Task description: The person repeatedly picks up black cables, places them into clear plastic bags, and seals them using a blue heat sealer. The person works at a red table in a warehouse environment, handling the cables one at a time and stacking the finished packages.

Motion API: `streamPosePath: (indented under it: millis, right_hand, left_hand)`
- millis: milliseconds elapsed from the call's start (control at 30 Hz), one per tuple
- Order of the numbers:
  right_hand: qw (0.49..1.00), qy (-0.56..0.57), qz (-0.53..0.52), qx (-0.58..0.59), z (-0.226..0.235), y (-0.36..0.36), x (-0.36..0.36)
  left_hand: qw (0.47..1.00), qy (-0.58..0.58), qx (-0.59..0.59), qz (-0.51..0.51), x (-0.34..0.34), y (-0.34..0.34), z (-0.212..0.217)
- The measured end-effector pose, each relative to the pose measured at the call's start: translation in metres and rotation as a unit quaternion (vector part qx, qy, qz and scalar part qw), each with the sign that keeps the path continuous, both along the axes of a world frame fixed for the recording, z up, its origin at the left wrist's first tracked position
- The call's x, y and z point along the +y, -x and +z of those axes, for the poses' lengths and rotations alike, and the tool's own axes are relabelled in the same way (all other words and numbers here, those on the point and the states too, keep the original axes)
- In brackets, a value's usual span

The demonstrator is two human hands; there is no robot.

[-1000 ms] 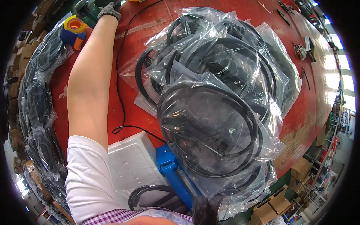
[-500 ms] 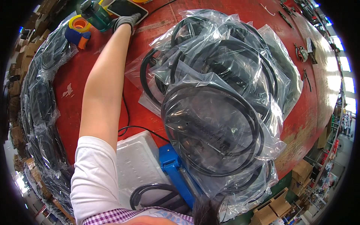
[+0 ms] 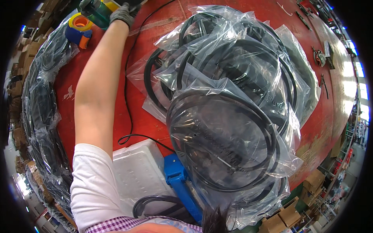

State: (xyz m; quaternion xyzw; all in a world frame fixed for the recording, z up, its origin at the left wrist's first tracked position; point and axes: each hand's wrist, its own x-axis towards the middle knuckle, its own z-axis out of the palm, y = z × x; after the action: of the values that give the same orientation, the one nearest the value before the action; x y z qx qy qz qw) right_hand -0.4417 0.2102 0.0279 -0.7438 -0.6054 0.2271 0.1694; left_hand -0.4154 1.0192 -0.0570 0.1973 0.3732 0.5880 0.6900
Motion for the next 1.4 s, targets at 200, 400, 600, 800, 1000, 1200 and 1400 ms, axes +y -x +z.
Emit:
streamPosePath:
  millis: [200,400,600,800,1000,1200,1400]
  right_hand:
    - [1.000,0.006,0.000,0.000,-0.001,-0.002,0.004]
    - [1.000,0.010,-0.004,0.004,-0.002,-0.005,0.004]
    - [1.000,0.013,-0.007,0.012,0.006,-0.004,0.007]
    - [1.000,-0.008,0.008,0.021,0.028,0.003,-0.012]
    - [0.997,-0.026,0.011,0.065,0.064,0.028,-0.028]
    - [0.995,-0.089,-0.037,0.019,0.080,0.051,-0.024]
    - [0.995,-0.100,-0.016,-0.009,0.096,0.048,-0.033]
  left_hand:
    - [0.995,-0.090,-0.006,-0.033,0.066,0.018,-0.006]
    - [0.982,-0.183,0.016,-0.049,0.115,0.038,-0.034]
    - [0.474,-0.325,0.813,-0.094,0.042,0.014,-0.003]
    - [0.871,-0.247,0.385,-0.180,-0.146,0.049,0.066]
    - [0.846,-0.193,0.418,-0.269,-0.373,0.231,0.138]
    - [0.771,0.039,0.585,-0.246,-0.597,0.406,0.134]
    - [0.823,0.266,0.384,-0.323,-0.723,0.380,0.144]
